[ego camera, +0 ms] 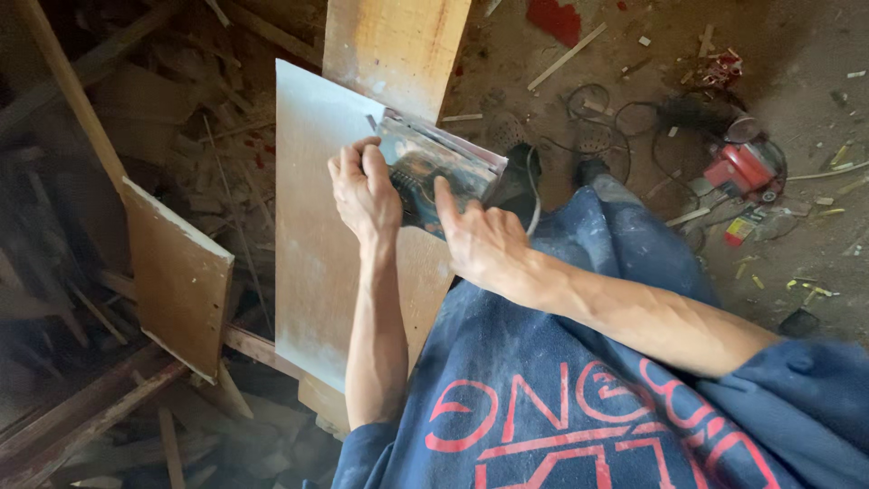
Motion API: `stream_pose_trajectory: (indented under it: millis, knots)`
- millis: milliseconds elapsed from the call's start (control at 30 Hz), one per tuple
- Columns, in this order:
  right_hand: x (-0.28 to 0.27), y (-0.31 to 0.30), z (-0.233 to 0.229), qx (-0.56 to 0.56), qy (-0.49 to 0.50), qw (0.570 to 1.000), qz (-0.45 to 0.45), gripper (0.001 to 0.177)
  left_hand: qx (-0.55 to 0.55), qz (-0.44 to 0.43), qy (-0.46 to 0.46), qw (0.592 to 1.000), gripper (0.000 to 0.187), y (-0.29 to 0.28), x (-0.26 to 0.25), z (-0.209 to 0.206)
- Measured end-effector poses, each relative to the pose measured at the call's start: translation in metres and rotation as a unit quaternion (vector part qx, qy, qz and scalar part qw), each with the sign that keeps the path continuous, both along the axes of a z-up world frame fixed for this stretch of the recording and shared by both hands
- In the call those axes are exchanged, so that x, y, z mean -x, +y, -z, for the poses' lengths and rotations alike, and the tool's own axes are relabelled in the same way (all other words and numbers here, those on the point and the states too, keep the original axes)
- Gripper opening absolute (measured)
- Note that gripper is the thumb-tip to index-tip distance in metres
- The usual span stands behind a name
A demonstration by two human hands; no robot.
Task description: The person uses an electric sander to smooth the surface of a rectangular wooden board resting on a workbench. The person moves the sander back and forth across the board, covering different areas to even out the surface.
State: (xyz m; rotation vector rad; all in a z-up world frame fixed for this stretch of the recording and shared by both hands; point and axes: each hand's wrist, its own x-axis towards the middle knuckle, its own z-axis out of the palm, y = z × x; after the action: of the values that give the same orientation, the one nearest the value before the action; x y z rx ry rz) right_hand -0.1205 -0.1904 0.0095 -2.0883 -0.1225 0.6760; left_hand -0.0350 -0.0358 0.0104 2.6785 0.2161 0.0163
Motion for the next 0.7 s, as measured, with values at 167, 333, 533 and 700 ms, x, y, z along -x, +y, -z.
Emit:
stream_pose_trajectory:
  millis: [167, 333, 533, 700]
  knots:
    - [0.031, -0.026, 0.001, 0.025, 0.010, 1.000, 0.003, 0.086, -0.032, 0.025, 0.000, 0.999, 0.027, -0.025, 0.031, 0.001]
    - [0.054, -0.049, 0.000, 0.023, 0.012, 1.000, 0.009, 0.089, -0.008, 0.014, 0.030, 0.999, 0.027, -0.050, 0.059, -0.004]
    - [0.051, -0.044, 0.001, 0.030, -0.005, 1.000, 0.002, 0.089, -0.004, 0.006, 0.035, 0.999, 0.028, -0.046, 0.055, -0.007]
    - [0.028, -0.025, 0.000, 0.030, 0.003, 0.999, -0.014, 0.085, -0.019, -0.005, 0.037, 0.999, 0.030, -0.025, 0.033, -0.005]
